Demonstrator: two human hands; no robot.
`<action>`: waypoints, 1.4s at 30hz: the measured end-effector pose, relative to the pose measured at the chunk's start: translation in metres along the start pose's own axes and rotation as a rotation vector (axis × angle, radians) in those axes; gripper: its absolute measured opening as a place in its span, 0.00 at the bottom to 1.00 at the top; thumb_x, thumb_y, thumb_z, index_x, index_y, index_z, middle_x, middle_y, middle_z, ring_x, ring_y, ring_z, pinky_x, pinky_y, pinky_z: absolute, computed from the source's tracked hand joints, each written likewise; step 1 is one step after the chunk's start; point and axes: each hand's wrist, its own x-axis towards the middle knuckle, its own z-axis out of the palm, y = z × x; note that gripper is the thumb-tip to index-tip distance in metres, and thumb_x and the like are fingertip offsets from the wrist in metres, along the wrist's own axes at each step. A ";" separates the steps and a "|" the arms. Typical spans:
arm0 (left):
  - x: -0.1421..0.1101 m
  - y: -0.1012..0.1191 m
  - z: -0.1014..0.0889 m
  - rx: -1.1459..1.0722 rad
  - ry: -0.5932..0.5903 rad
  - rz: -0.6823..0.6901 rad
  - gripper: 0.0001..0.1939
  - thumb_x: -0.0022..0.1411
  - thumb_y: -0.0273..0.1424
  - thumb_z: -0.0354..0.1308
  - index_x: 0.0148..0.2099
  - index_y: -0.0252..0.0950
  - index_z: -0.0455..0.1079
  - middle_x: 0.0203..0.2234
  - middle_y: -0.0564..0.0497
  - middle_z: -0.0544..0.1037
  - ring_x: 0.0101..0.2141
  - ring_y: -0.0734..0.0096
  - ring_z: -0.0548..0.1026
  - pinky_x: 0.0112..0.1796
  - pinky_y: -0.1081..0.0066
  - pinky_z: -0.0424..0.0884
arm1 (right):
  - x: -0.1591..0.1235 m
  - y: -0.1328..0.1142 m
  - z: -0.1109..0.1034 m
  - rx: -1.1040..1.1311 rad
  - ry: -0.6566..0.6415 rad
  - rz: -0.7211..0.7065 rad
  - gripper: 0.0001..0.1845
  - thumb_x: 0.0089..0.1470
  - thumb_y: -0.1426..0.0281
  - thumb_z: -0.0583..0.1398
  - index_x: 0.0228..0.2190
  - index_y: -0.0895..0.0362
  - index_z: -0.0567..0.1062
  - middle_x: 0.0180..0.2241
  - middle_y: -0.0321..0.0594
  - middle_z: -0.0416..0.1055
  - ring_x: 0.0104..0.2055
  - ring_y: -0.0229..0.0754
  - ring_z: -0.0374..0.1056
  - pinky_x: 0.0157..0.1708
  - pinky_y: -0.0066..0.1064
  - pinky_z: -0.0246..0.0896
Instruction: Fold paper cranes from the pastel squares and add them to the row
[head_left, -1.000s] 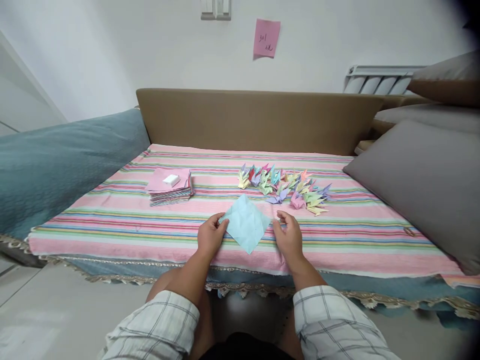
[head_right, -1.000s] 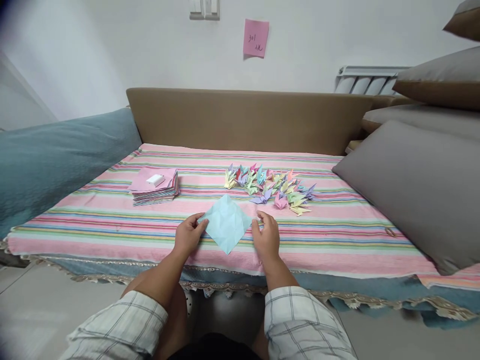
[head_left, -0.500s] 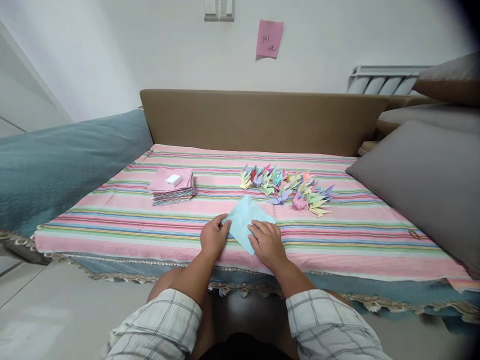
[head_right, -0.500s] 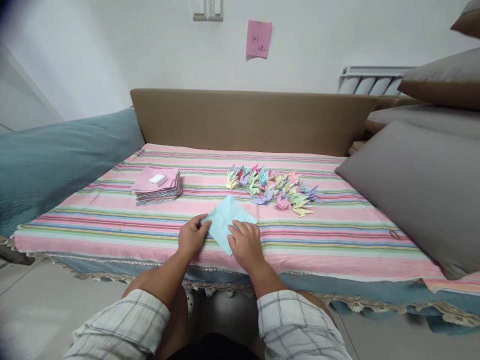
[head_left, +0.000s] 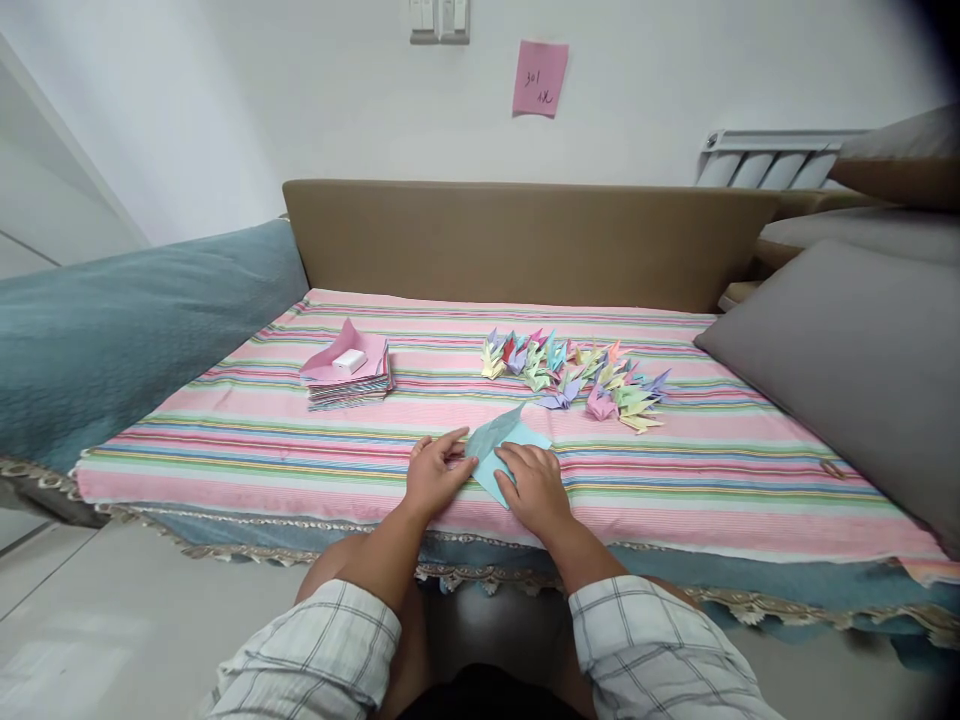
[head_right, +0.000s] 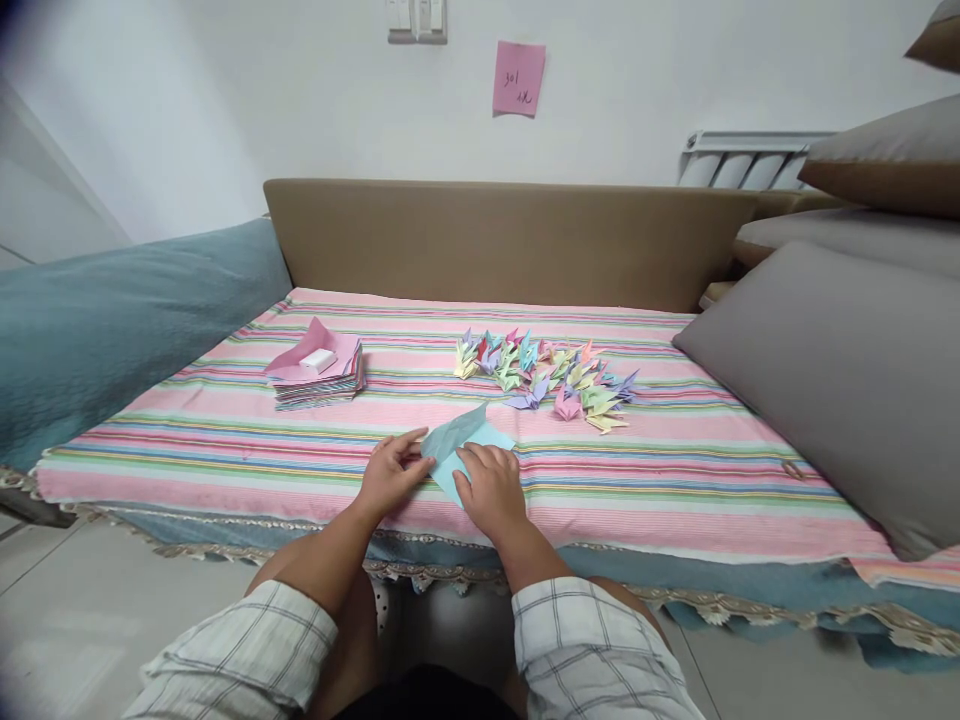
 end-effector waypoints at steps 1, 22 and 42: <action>-0.001 0.001 -0.001 0.025 -0.042 0.031 0.19 0.53 0.37 0.60 0.49 0.44 0.70 0.35 0.53 0.80 0.39 0.66 0.75 0.56 0.54 0.50 | 0.000 0.000 0.000 0.007 0.004 0.002 0.17 0.57 0.65 0.53 0.48 0.53 0.70 0.49 0.43 0.70 0.48 0.48 0.62 0.48 0.41 0.49; -0.011 0.010 -0.007 0.273 -0.251 0.437 0.17 0.55 0.45 0.58 0.46 0.48 0.73 0.48 0.52 0.75 0.51 0.58 0.67 0.56 0.52 0.48 | -0.002 0.015 0.003 -0.001 0.089 0.100 0.08 0.54 0.71 0.54 0.29 0.55 0.73 0.32 0.43 0.66 0.40 0.47 0.58 0.40 0.36 0.53; -0.008 0.007 -0.002 0.341 -0.207 0.416 0.17 0.57 0.34 0.56 0.50 0.43 0.69 0.43 0.50 0.76 0.48 0.61 0.68 0.52 0.57 0.57 | -0.005 -0.002 -0.004 -0.011 0.071 0.075 0.12 0.58 0.69 0.54 0.41 0.49 0.74 0.45 0.38 0.70 0.47 0.44 0.60 0.55 0.43 0.38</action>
